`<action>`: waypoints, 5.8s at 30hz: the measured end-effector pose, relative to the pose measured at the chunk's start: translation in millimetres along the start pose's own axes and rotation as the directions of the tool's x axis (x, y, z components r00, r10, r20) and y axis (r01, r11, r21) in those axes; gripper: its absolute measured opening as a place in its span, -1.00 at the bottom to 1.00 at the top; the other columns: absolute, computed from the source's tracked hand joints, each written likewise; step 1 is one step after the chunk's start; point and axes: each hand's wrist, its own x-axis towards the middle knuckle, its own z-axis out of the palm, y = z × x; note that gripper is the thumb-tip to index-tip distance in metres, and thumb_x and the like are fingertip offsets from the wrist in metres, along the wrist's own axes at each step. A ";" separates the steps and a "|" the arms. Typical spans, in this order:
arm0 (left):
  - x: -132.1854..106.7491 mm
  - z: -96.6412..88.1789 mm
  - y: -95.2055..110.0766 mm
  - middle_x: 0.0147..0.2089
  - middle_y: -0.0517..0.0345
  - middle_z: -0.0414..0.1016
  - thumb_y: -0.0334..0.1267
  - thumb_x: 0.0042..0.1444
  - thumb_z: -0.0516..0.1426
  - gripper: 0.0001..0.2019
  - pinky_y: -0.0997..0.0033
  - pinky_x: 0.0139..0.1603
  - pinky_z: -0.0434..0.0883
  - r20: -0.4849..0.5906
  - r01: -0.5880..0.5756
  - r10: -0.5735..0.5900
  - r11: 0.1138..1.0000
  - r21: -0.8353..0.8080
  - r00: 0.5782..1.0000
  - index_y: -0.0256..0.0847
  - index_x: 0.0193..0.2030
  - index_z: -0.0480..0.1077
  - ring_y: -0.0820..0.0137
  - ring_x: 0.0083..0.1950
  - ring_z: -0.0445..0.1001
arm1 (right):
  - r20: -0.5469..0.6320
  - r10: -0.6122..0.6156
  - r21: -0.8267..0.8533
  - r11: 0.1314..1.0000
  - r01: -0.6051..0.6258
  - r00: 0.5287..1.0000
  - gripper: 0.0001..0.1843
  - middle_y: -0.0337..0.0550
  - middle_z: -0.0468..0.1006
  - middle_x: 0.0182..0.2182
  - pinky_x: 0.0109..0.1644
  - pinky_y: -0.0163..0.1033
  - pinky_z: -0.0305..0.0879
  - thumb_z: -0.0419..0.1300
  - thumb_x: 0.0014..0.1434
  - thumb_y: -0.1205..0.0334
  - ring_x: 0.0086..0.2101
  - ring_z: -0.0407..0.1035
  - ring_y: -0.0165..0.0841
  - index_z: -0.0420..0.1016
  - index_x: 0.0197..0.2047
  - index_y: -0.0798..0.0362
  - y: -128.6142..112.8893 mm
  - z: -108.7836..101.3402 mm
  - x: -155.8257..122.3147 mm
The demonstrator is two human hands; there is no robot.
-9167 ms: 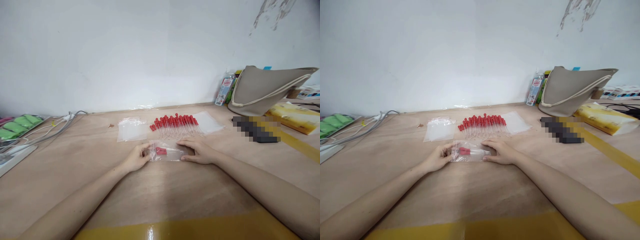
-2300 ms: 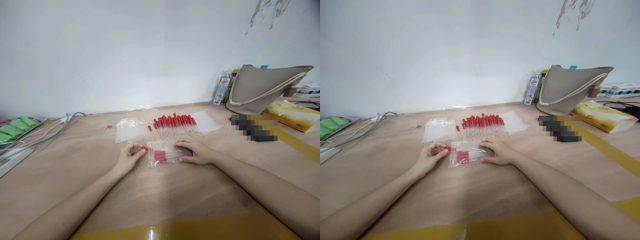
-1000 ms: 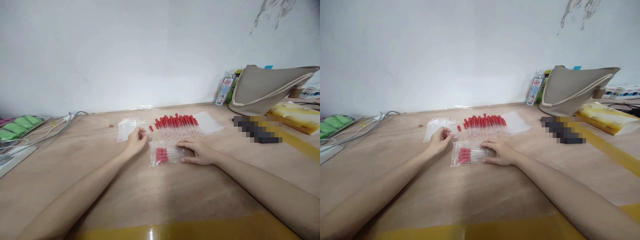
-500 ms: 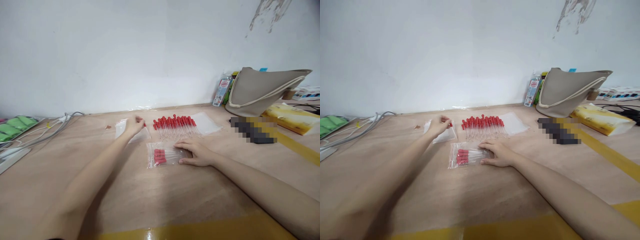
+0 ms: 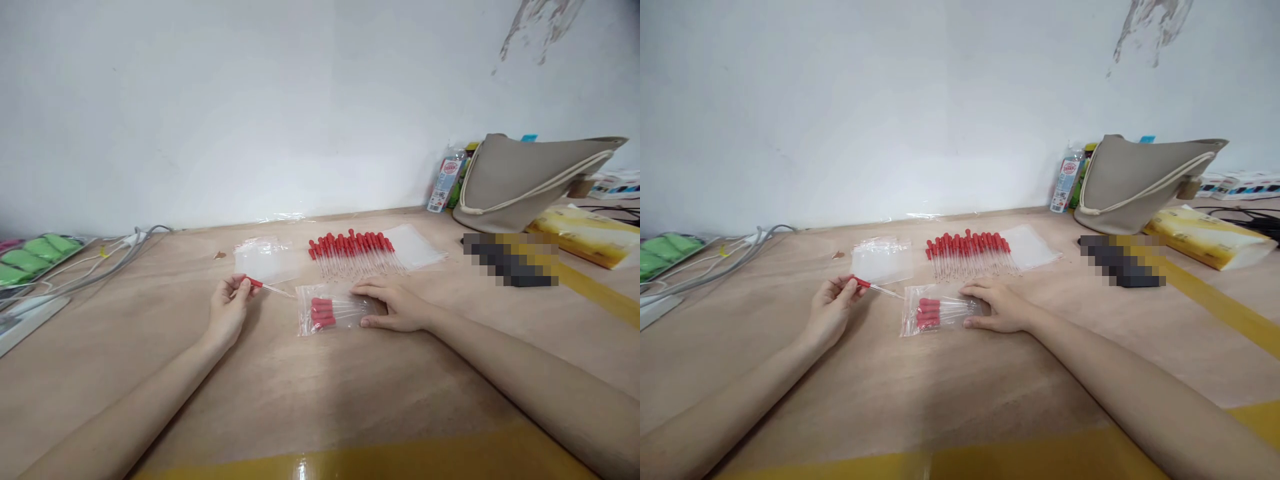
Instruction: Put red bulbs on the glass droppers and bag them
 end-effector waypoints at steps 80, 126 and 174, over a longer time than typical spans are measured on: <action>-36.3 41.2 0.9 -0.58 0.28 0.27 -0.01 -0.15 0.19 -0.67 0.52 -0.46 0.19 0.315 -0.027 -0.084 0.943 0.333 0.945 -0.25 -0.52 0.25 0.52 -0.52 0.23 | 0.008 -0.023 -0.028 0.999 0.023 1.000 -0.41 0.03 0.36 0.00 0.06 -0.06 0.18 0.15 0.06 -0.05 -0.01 0.24 -0.21 0.27 0.11 0.06 -1.7 1.5 -0.2; -15.6 37.8 5.1 -0.42 0.26 0.41 -0.24 -0.09 0.09 -0.75 0.48 -0.41 0.31 0.586 0.021 -0.197 0.956 0.293 0.786 -0.16 -0.24 0.17 0.50 -0.46 0.35 | -0.006 -0.037 -0.020 0.999 0.037 0.999 -0.42 0.05 0.34 0.01 0.05 -0.02 0.18 0.14 0.08 -0.05 0.01 0.23 -0.18 0.27 0.12 0.03 -0.7 2.1 -1.7; 48.4 22.8 6.0 -0.50 0.31 0.29 -0.25 -0.11 0.24 -0.63 0.52 -0.38 0.39 0.293 0.135 -0.181 0.976 0.169 0.939 -0.20 -0.50 0.04 0.52 -0.44 0.43 | -0.557 0.176 -0.245 0.899 -0.363 0.811 -0.78 -0.09 0.53 -0.29 -0.08 -0.09 0.15 0.07 0.12 0.18 -0.20 0.35 -0.25 0.50 -0.28 0.05 16.6 -8.1 6.6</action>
